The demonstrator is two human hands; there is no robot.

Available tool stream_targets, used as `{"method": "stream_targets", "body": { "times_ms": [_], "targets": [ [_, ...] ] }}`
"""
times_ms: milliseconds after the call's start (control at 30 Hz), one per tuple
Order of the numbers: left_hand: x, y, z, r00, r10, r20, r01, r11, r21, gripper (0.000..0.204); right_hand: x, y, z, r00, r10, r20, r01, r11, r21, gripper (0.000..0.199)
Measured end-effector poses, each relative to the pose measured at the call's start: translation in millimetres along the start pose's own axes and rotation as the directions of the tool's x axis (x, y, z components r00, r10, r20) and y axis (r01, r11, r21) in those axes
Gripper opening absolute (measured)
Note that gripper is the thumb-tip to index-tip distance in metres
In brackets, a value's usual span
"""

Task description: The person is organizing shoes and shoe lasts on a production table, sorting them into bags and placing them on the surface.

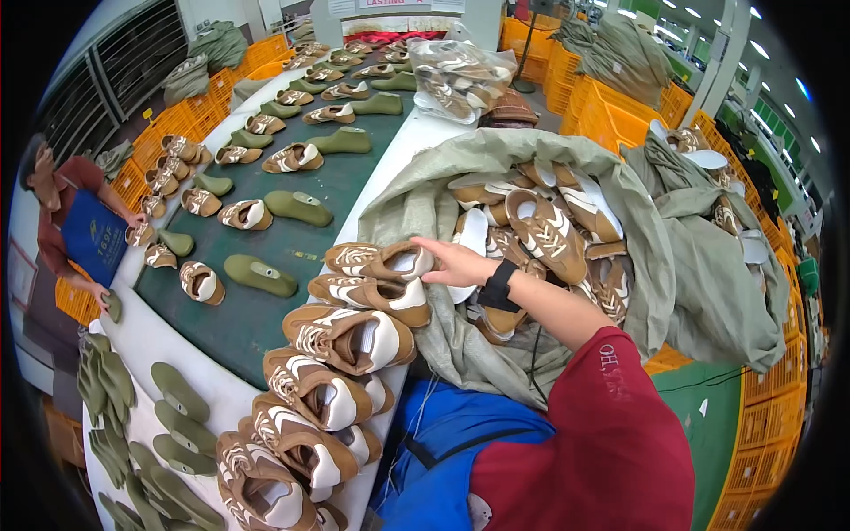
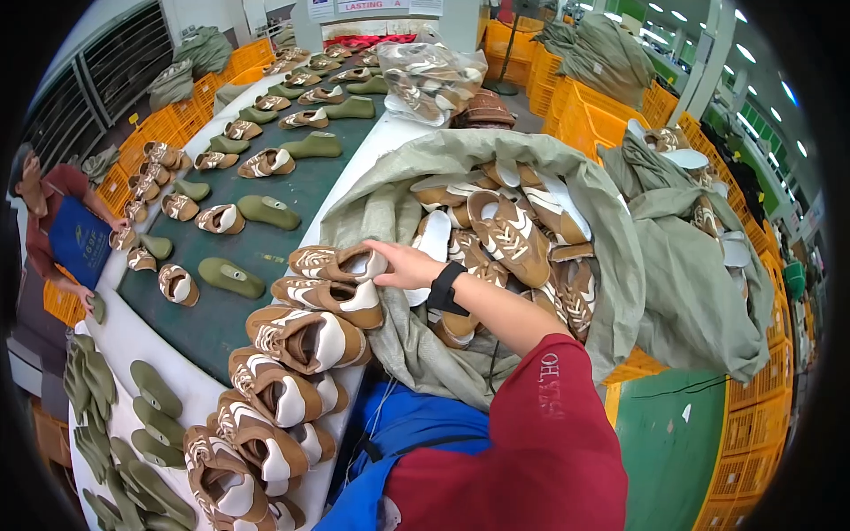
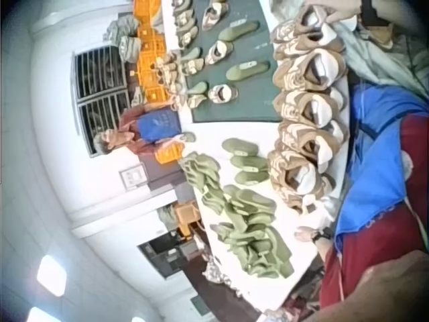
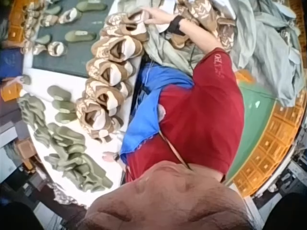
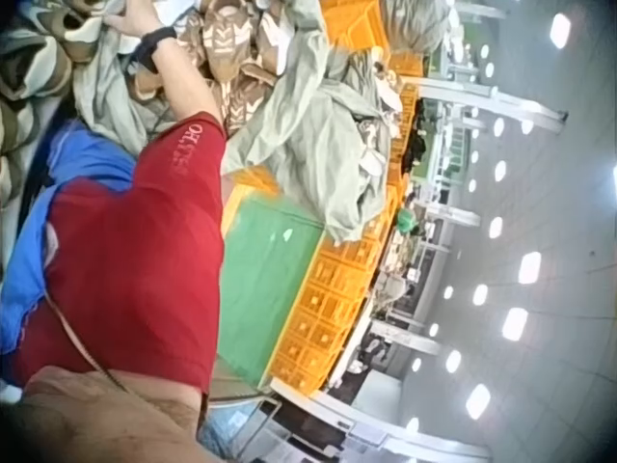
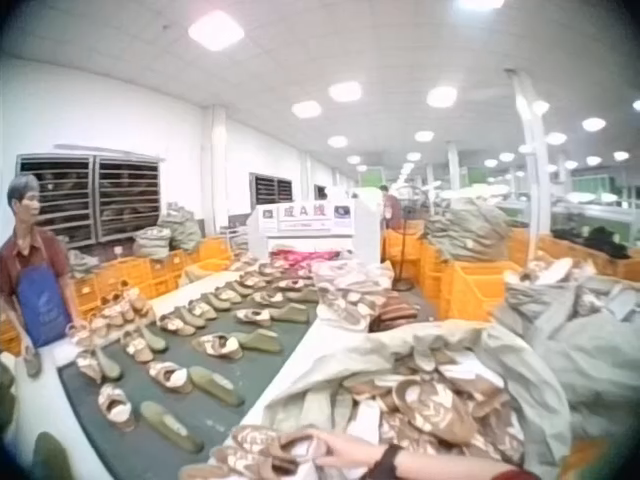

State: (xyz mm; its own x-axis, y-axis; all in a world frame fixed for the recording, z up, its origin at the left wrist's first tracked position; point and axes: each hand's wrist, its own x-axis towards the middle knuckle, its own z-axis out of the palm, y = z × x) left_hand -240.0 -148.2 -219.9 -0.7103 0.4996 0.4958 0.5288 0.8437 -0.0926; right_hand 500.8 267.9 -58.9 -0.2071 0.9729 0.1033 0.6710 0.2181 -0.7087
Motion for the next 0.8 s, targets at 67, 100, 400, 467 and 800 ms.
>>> {"method": "stream_targets", "body": {
  "times_ms": [67,100,400,467,800],
  "targets": [
    [0.3,-2.6,7.9,0.996,0.053,-0.071,-0.053,0.999,-0.004,0.042,-10.4,20.5,5.1,0.989,0.12,-0.08,-0.112,0.988,0.102,0.065],
    [0.2,-6.7,12.4,0.996,0.06,-0.069,-0.06,0.998,-0.003,0.042,-17.3,28.3,6.5,0.962,0.236,-0.139,-0.204,0.956,0.212,0.068],
    [1.1,7.4,-4.0,0.994,-0.105,0.0,0.104,0.988,-0.112,0.042,-128.6,16.0,18.7,0.998,0.056,0.017,-0.054,0.988,-0.142,0.022],
    [2.8,0.4,0.9,0.996,-0.087,-0.017,0.085,0.992,-0.098,0.042,-127.6,19.8,5.7,0.876,0.345,-0.336,-0.396,0.914,-0.093,0.019],
    [5.6,2.9,2.3,0.992,-0.123,0.034,0.125,0.99,-0.058,0.04,-114.0,97.7,-42.2,0.815,0.522,-0.25,-0.548,0.558,-0.623,0.052]
  ]
}}
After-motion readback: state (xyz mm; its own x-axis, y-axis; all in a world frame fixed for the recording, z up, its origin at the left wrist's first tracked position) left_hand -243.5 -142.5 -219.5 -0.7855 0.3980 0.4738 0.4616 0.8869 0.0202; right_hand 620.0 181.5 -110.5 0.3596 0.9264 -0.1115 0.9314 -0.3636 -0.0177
